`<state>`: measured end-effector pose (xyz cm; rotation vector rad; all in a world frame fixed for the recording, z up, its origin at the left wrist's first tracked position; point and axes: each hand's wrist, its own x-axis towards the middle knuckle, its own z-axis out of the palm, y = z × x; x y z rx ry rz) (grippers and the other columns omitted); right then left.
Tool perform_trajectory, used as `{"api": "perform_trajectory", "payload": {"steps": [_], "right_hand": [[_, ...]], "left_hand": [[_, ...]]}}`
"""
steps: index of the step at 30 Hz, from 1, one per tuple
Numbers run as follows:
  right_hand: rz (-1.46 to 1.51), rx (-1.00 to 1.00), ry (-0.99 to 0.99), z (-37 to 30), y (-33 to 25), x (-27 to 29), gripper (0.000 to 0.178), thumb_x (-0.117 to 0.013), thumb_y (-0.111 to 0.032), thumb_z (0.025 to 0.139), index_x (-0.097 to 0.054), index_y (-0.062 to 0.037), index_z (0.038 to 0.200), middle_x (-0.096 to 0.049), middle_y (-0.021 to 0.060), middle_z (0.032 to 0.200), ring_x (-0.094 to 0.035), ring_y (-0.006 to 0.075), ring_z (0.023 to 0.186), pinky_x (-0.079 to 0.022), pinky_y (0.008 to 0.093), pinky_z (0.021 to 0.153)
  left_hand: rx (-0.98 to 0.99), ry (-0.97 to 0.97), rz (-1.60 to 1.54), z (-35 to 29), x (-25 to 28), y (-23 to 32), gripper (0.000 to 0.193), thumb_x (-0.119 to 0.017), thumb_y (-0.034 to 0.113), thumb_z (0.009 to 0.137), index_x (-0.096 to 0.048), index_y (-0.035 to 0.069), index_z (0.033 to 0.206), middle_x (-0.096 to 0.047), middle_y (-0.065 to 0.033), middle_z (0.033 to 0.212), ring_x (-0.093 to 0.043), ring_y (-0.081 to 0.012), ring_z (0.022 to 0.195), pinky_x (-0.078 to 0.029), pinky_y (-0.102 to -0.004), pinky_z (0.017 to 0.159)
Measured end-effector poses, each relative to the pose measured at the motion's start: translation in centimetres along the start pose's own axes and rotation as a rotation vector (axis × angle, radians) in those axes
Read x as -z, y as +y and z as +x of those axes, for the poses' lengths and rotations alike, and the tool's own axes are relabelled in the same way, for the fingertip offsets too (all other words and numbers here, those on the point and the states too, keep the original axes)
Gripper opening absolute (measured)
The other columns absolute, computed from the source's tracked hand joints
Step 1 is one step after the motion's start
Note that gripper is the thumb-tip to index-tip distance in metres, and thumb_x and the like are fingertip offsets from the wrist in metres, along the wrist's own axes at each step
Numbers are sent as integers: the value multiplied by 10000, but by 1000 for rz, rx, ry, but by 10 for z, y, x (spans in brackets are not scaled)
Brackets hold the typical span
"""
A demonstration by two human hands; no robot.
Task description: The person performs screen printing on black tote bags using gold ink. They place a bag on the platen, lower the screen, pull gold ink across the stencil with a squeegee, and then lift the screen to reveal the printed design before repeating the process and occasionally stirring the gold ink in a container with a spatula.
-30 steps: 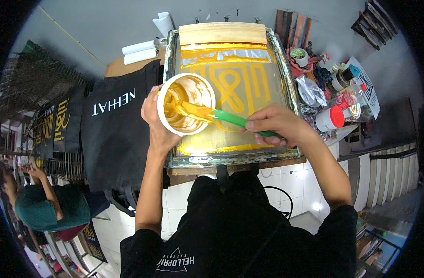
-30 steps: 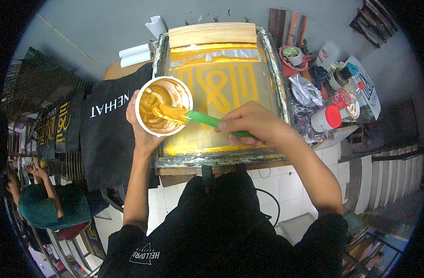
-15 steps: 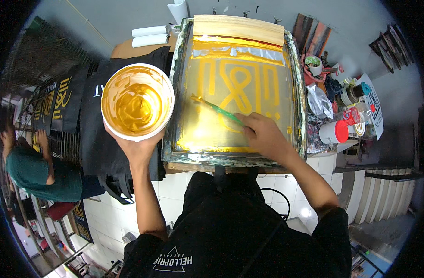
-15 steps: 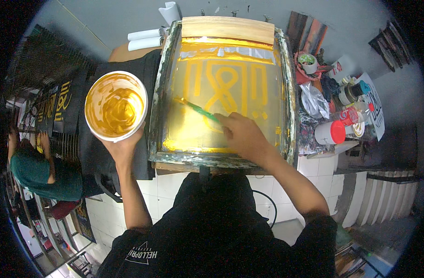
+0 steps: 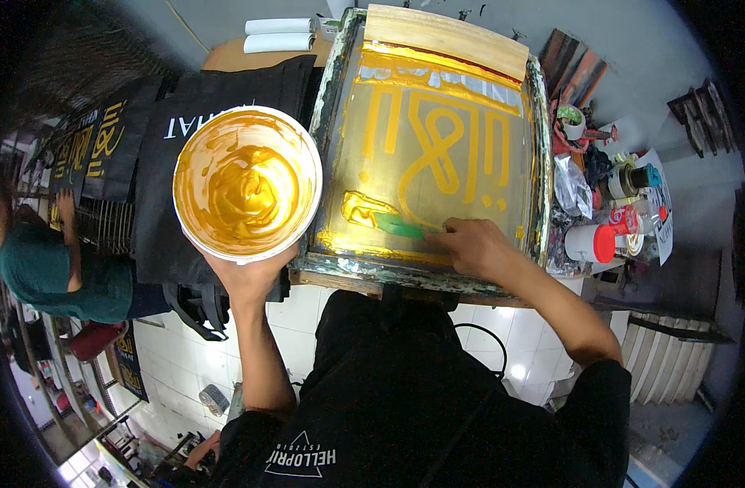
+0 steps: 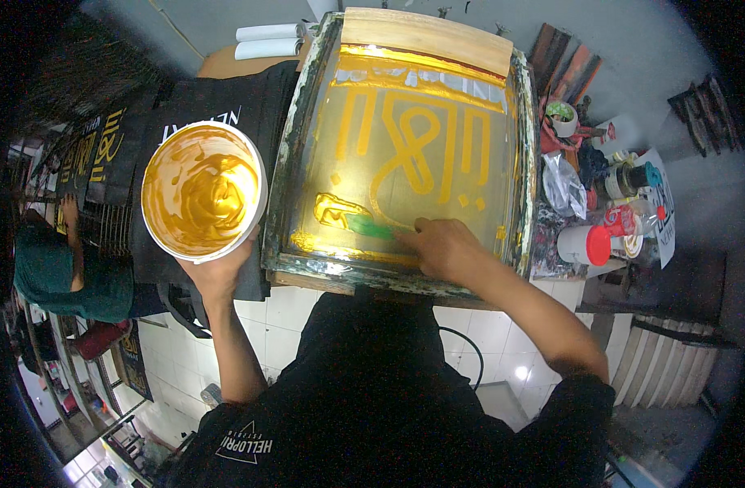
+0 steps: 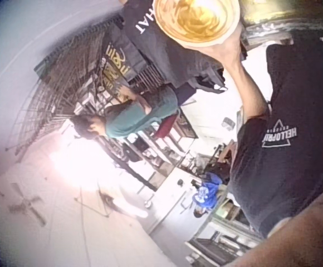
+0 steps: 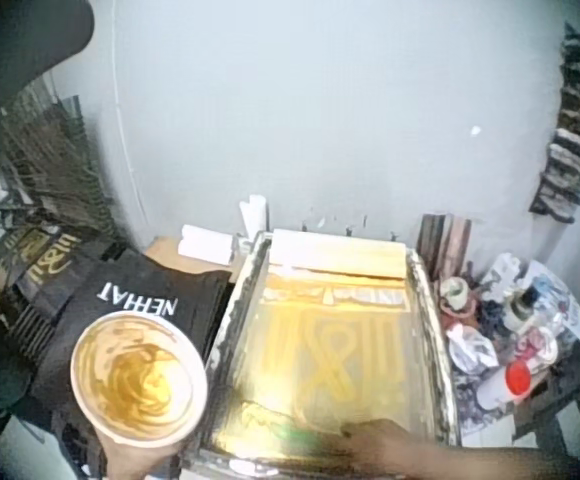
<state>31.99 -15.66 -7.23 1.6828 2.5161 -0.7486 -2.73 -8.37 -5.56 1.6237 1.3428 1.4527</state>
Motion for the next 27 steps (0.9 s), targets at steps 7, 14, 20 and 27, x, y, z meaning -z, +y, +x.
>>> {"api": "perform_trajectory", "payload": {"steps": [7,14,20,27], "right_hand": [[-26,-43,-107,-27,1,22,456,-715,-23,723,-761,-112,1168,-693,187,937,-684,399,872,-547,487,773],[634,-259,125,-109,57,64,476,-715,17,787,-734,-73,1254,-755,158,893,-654,189,656,-514,327,610],[1062,-677,35,-125,72,49,402,-695,-1,875,-707,-20,1276,-698,63,697,-509,56,435,-328,227,369],[758,-727,95,-157,57,77,343,-691,-30,856,-770,-63,1189,-693,57,696,-550,85,469,-425,252,436]], "left_hand": [[-115,14,36,2,-7,-6,1007,-905,20,599,-403,-19,1471,-591,-152,1374,-638,-251,1192,-489,-397,1069],[-57,-62,-97,-7,-16,-15,996,-909,8,597,-412,-20,1460,-595,-151,1369,-643,-241,1182,-501,-387,1057],[75,-227,-195,-3,-39,2,911,-916,20,604,-485,-33,1404,-637,-133,1310,-660,-227,1140,-525,-378,1021],[89,-422,-173,8,-70,2,1231,-1001,182,553,-262,36,1527,-451,-164,1463,-489,-265,1357,-392,-417,1169]]}}
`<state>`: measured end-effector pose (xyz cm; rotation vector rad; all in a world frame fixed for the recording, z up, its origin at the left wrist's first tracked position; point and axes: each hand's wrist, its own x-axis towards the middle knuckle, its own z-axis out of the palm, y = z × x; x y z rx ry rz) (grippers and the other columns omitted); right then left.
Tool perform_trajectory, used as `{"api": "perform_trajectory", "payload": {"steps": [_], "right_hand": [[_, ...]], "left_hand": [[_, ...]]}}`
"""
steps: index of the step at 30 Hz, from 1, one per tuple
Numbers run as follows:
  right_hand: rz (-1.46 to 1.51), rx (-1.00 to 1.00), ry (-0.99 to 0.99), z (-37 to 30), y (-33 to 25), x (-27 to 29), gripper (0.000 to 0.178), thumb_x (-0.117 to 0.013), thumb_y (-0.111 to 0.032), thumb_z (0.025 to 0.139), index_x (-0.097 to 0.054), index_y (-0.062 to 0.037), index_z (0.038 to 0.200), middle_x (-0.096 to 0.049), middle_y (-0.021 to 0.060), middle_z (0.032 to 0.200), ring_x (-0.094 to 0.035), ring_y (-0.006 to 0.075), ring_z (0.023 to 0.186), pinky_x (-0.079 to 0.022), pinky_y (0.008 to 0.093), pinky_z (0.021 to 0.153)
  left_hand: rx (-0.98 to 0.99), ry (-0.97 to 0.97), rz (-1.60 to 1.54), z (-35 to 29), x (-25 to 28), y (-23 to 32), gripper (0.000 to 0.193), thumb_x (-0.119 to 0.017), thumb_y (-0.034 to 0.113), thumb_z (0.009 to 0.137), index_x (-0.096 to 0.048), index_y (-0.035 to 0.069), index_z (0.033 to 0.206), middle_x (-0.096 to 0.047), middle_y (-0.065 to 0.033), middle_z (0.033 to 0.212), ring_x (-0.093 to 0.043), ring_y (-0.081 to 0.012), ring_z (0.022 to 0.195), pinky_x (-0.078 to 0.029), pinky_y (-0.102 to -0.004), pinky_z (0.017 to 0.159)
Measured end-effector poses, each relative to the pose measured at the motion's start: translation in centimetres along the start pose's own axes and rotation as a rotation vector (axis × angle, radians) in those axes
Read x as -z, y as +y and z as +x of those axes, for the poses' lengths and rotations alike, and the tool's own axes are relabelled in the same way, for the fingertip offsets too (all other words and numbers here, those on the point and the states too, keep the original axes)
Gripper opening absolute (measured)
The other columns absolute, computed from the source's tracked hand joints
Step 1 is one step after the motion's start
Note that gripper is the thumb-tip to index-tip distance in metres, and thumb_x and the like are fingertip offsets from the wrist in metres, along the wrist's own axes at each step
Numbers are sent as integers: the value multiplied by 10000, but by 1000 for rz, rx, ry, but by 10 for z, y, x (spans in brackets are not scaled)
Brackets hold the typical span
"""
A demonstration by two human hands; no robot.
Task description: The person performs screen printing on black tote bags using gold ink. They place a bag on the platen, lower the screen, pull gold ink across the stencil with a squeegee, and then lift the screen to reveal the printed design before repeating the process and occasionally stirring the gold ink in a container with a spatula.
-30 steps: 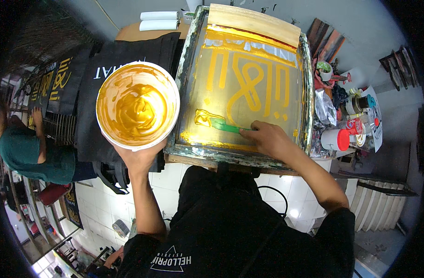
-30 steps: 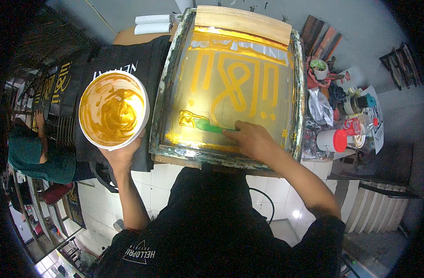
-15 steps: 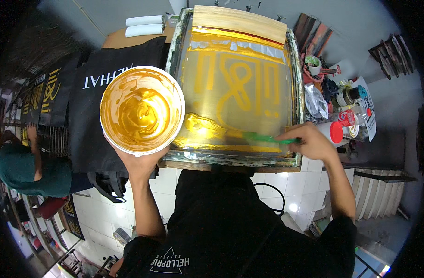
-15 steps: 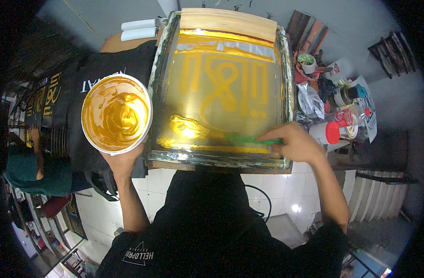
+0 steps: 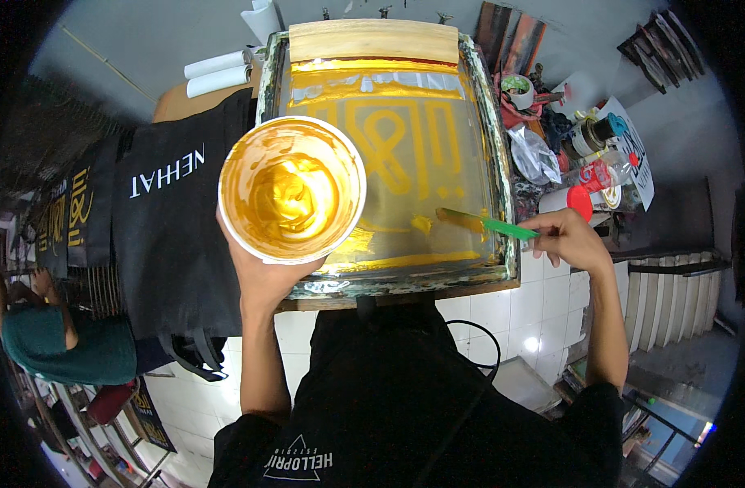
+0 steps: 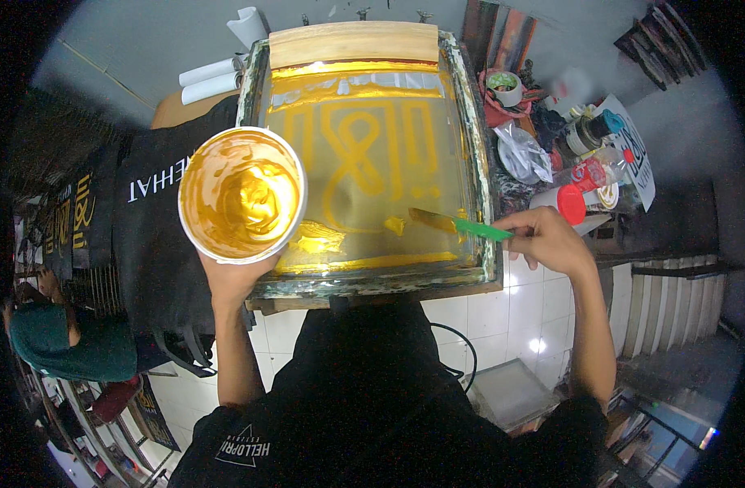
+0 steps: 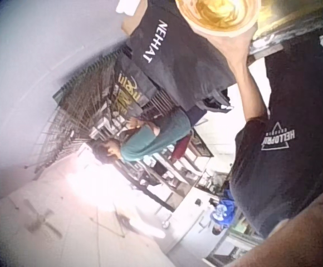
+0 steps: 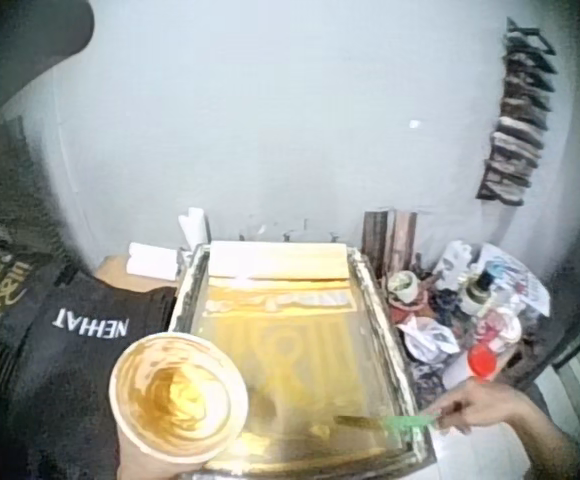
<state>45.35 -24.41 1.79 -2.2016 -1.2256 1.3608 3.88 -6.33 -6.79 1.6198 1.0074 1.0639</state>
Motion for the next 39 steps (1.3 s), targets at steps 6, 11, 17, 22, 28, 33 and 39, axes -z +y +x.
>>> {"api": "perform_trajectory", "payload": {"steps": [6,11,17,22,28,33,39], "right_hand": [[44,96,191,-47,-25,12,310,-679,42,845,-747,-24,1140,-694,11,771,-594,49,613,-474,272,520],[-302,645,407,-77,-78,31,329,-690,35,824,-750,-48,1136,-686,54,760,-619,134,620,-481,315,568],[-965,1167,405,-67,-162,35,278,-748,-89,737,-768,-70,1013,-634,53,784,-592,181,654,-440,338,544],[-1306,1412,404,-60,-205,14,255,-722,-190,718,-740,-74,945,-602,8,807,-596,163,780,-444,308,601],[-1381,1664,516,-20,-223,7,251,-705,-205,722,-716,-84,941,-569,-16,782,-589,158,755,-464,298,605],[-1415,1358,384,-20,-218,25,260,-705,-221,763,-725,-118,1001,-565,-14,766,-613,160,736,-499,312,591],[-1339,1403,494,-16,-214,12,230,-710,-206,786,-729,-116,998,-645,24,806,-689,201,770,-542,335,610]], "left_hand": [[-176,-166,-50,27,-33,-12,1271,-1011,213,518,-264,38,1533,-442,-155,1473,-464,-276,1387,-370,-413,1185],[-32,-506,-212,58,-44,-3,1313,-1012,164,491,-266,37,1564,-445,-147,1519,-450,-265,1422,-348,-425,1208],[378,-1067,-407,100,-7,24,1407,-1028,150,391,-299,14,1587,-472,-148,1549,-468,-255,1413,-328,-422,1221],[458,-1259,-555,119,-8,26,1382,-1010,174,399,-306,-9,1574,-478,-167,1533,-474,-264,1399,-332,-413,1210],[501,-1264,-674,111,-35,18,1355,-989,203,408,-314,-36,1559,-485,-191,1514,-481,-275,1382,-338,-403,1196],[446,-1257,-674,117,-35,22,1335,-971,227,415,-321,-59,1546,-492,-210,1498,-487,-284,1368,-343,-394,1185],[430,-1241,-695,115,-42,22,1314,-949,255,424,-329,-87,1531,-499,-233,1479,-495,-295,1351,-349,-384,1171]]}}
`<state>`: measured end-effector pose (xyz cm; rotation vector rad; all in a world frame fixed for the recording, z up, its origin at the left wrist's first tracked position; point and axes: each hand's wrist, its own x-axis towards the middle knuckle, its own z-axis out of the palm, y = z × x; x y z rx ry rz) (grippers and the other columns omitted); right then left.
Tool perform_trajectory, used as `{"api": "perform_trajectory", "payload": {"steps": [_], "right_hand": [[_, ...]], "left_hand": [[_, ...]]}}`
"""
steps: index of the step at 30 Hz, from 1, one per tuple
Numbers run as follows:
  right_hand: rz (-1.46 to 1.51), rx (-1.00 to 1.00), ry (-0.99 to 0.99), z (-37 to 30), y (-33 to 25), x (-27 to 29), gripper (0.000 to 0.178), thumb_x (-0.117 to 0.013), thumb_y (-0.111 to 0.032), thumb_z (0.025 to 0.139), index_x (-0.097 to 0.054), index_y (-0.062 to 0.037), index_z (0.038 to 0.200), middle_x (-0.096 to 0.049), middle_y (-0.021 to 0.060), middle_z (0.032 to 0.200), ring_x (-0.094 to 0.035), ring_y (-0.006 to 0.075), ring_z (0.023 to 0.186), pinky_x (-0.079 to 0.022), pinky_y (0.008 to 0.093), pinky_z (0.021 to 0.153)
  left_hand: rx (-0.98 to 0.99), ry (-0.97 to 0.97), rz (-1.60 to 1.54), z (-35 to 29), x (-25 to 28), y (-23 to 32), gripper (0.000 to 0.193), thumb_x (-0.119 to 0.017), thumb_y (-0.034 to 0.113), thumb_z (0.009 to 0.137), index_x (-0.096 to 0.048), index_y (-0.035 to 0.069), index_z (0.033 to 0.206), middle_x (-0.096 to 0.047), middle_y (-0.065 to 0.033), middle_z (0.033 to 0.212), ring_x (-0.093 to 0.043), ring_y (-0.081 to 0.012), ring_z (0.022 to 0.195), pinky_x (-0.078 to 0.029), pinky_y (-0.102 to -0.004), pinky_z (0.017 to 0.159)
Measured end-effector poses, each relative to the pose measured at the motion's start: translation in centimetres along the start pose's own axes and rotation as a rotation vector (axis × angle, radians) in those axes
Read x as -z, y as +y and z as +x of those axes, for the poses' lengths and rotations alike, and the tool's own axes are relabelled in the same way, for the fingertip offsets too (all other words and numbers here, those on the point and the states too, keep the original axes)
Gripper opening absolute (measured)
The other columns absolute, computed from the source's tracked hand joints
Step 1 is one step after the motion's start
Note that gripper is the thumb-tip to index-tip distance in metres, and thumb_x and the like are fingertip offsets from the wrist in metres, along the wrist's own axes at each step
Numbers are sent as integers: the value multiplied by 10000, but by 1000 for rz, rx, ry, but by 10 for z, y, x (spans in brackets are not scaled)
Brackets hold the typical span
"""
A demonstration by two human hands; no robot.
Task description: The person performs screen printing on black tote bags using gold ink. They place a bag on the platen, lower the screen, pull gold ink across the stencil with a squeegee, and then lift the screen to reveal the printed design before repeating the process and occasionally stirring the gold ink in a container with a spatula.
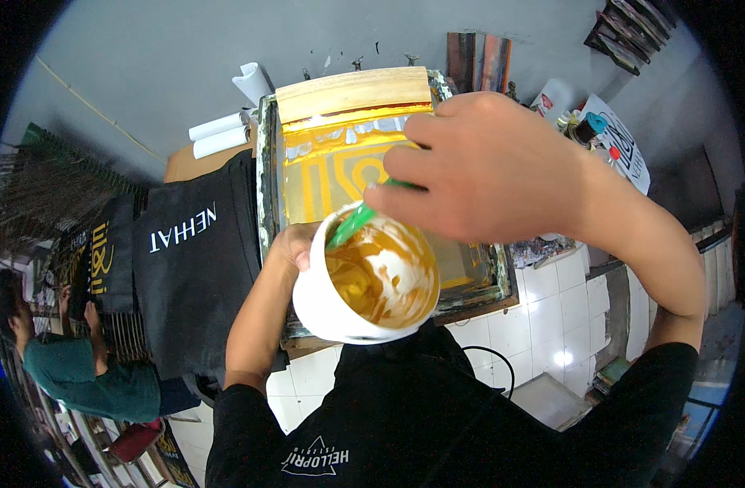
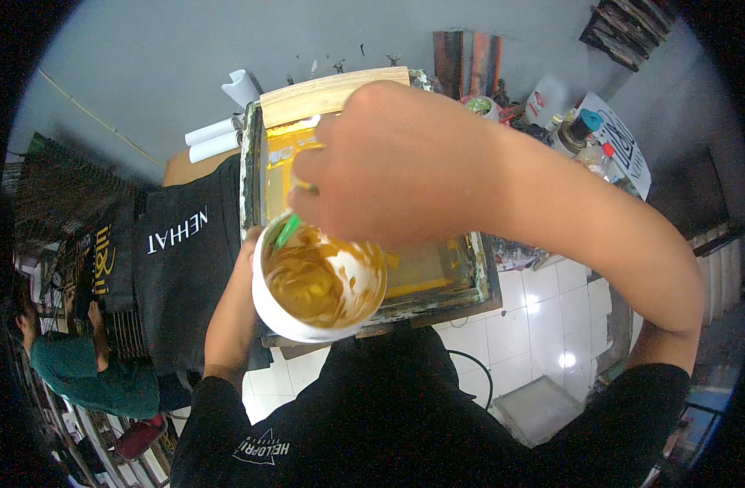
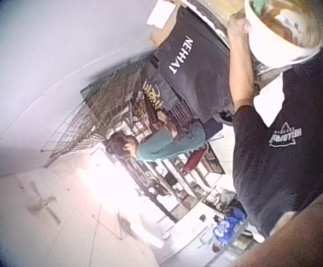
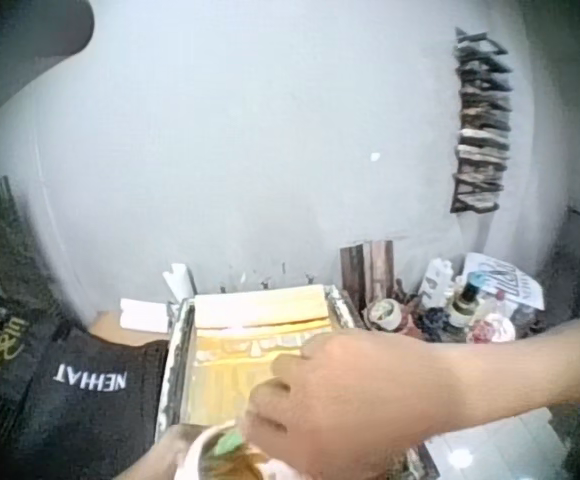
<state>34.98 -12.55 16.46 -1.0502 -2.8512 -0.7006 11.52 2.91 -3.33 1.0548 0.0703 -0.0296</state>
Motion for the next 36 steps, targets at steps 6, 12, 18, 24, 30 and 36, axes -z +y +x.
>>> {"api": "perform_trajectory", "payload": {"steps": [6,12,18,24,30,36], "right_hand": [[143,-222,-329,-21,-22,-3,149,-690,-179,823,-719,-76,927,-720,84,854,-749,252,800,-582,369,647],[19,-113,-80,-21,-14,3,259,-703,-221,809,-707,-95,1035,-704,69,888,-740,243,805,-578,368,646],[53,-253,-289,-39,-13,-9,319,-685,-223,813,-701,-134,1120,-676,42,876,-719,222,779,-567,343,637],[-56,-286,-60,-31,-40,-23,415,-706,-162,746,-691,-86,1154,-592,34,812,-645,209,695,-521,333,559],[67,-404,-205,-29,-57,-20,334,-699,-118,763,-670,-29,1083,-618,75,915,-675,238,734,-555,344,594],[626,-312,24,-37,-53,-7,325,-700,-31,767,-676,-49,1091,-649,97,1108,-711,288,895,-598,385,734]], "left_hand": [[-18,35,104,-9,2,14,1296,-928,284,433,-337,-115,1516,-507,-257,1460,-502,-306,1334,-355,-374,1157],[77,18,91,-2,-12,15,1278,-914,283,457,-332,-105,1526,-530,-249,1442,-543,-294,1296,-373,-343,1144],[-18,127,321,-12,-14,20,1266,-909,287,431,-389,-53,1534,-562,-213,1429,-549,-304,1303,-369,-344,1146],[-139,216,575,-12,-29,23,1304,-930,264,440,-351,-17,1574,-506,-190,1494,-492,-298,1368,-337,-374,1177],[-322,401,617,-15,-33,28,1297,-922,138,443,-319,12,1585,-489,-147,1504,-454,-262,1416,-303,-401,1216],[-389,486,776,-20,-48,14,1305,-955,150,461,-305,21,1585,-421,-151,1560,-413,-277,1458,-295,-420,1231]]}}
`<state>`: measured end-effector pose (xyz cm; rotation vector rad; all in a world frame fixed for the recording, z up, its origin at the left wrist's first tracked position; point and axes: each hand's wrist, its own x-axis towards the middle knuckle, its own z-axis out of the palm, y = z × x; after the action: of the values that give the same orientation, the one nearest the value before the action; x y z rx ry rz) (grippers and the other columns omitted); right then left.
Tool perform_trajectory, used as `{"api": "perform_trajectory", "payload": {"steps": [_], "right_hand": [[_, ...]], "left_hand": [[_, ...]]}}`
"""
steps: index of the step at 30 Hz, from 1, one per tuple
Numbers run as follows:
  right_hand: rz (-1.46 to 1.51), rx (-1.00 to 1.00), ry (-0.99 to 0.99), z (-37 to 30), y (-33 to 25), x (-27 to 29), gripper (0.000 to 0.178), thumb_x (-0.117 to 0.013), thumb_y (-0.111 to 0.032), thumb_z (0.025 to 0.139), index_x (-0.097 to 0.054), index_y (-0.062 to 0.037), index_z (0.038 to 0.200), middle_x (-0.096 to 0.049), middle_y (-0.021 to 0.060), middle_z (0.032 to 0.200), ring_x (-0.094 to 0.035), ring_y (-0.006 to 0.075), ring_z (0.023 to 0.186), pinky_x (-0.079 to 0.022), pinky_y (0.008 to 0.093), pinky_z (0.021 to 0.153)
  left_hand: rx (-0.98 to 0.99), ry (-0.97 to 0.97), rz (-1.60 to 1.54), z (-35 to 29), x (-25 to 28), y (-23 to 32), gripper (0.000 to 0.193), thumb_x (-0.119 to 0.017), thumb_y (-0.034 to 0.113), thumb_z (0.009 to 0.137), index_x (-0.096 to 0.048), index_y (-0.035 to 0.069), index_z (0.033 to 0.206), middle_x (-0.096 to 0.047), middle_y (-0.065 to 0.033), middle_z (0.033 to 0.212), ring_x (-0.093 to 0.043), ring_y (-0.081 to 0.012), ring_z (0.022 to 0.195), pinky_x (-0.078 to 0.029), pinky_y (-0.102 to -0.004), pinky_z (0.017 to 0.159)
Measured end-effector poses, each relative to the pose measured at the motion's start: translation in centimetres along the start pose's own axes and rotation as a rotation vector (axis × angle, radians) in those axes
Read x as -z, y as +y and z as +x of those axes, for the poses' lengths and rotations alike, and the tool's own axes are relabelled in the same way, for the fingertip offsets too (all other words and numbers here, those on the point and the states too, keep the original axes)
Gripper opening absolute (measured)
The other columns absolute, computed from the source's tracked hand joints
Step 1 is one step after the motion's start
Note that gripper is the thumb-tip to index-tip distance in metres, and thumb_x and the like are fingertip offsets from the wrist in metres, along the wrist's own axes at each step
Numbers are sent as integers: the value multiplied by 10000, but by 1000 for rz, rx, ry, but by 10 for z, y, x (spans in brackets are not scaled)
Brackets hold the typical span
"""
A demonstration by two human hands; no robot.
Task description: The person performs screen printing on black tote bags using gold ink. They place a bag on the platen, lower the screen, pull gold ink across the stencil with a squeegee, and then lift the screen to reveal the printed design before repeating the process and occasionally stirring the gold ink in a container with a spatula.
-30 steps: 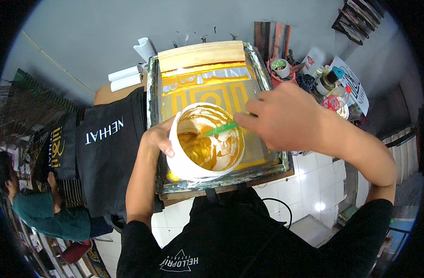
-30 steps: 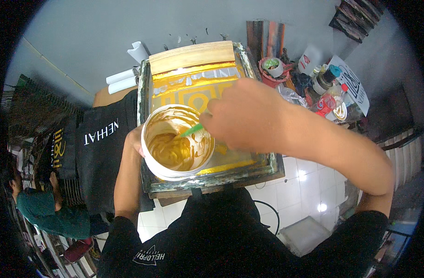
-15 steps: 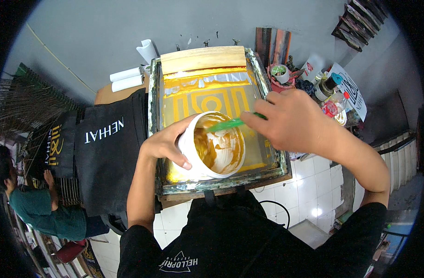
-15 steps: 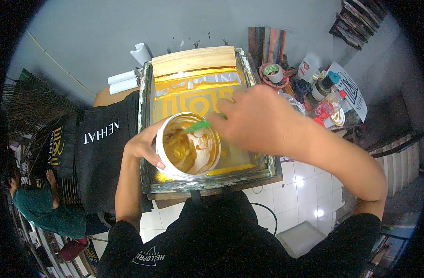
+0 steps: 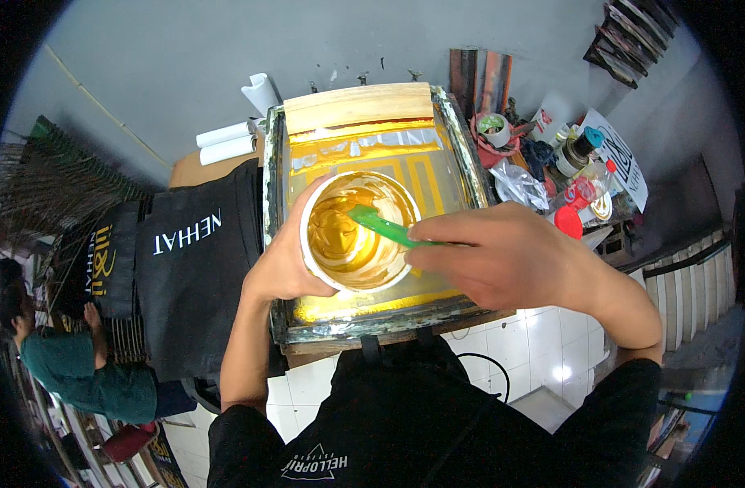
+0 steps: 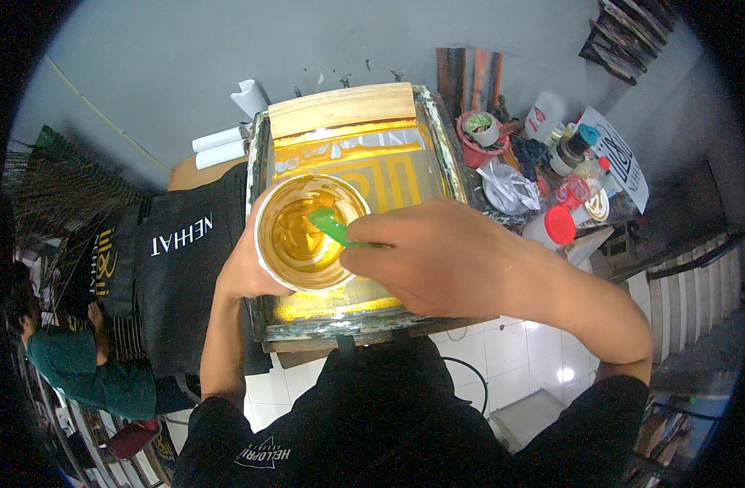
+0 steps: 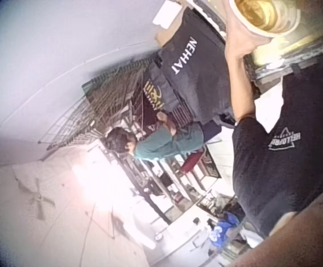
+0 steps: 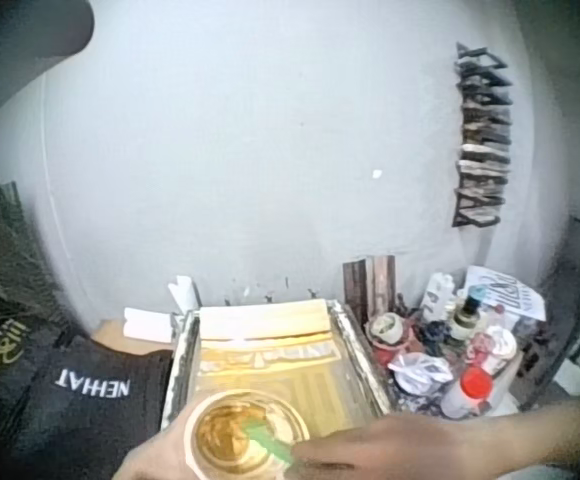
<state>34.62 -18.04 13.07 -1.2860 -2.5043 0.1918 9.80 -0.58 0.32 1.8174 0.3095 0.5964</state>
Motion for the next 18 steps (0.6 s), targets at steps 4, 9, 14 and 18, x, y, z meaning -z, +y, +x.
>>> {"api": "perform_trajectory", "payload": {"steps": [4,9,14,18], "right_hand": [[111,120,92,-3,18,-22,393,-701,-19,772,-681,-75,1160,-654,91,1142,-690,294,990,-594,394,803],[-39,278,131,2,27,-10,442,-711,-6,734,-672,-68,1170,-657,100,1138,-688,297,994,-592,391,798],[-117,209,187,-8,58,-21,492,-737,-18,699,-666,-67,1183,-661,102,1130,-694,290,959,-594,385,754],[-46,184,166,-16,43,-39,373,-705,-39,793,-702,-60,1165,-687,113,1124,-723,272,880,-599,370,686]], "left_hand": [[-15,2,152,-4,1,-1,1285,-958,202,474,-320,25,1575,-408,-178,1567,-411,-323,1462,-289,-435,1236],[-33,-103,319,8,11,15,1237,-941,216,469,-370,50,1554,-437,-201,1537,-425,-378,1441,-293,-463,1232],[-114,-13,474,10,10,30,1183,-950,216,496,-399,51,1530,-464,-212,1505,-439,-398,1421,-314,-480,1215],[-175,102,475,5,3,17,1128,-968,230,524,-429,37,1495,-492,-210,1466,-461,-403,1392,-334,-495,1198]]}}
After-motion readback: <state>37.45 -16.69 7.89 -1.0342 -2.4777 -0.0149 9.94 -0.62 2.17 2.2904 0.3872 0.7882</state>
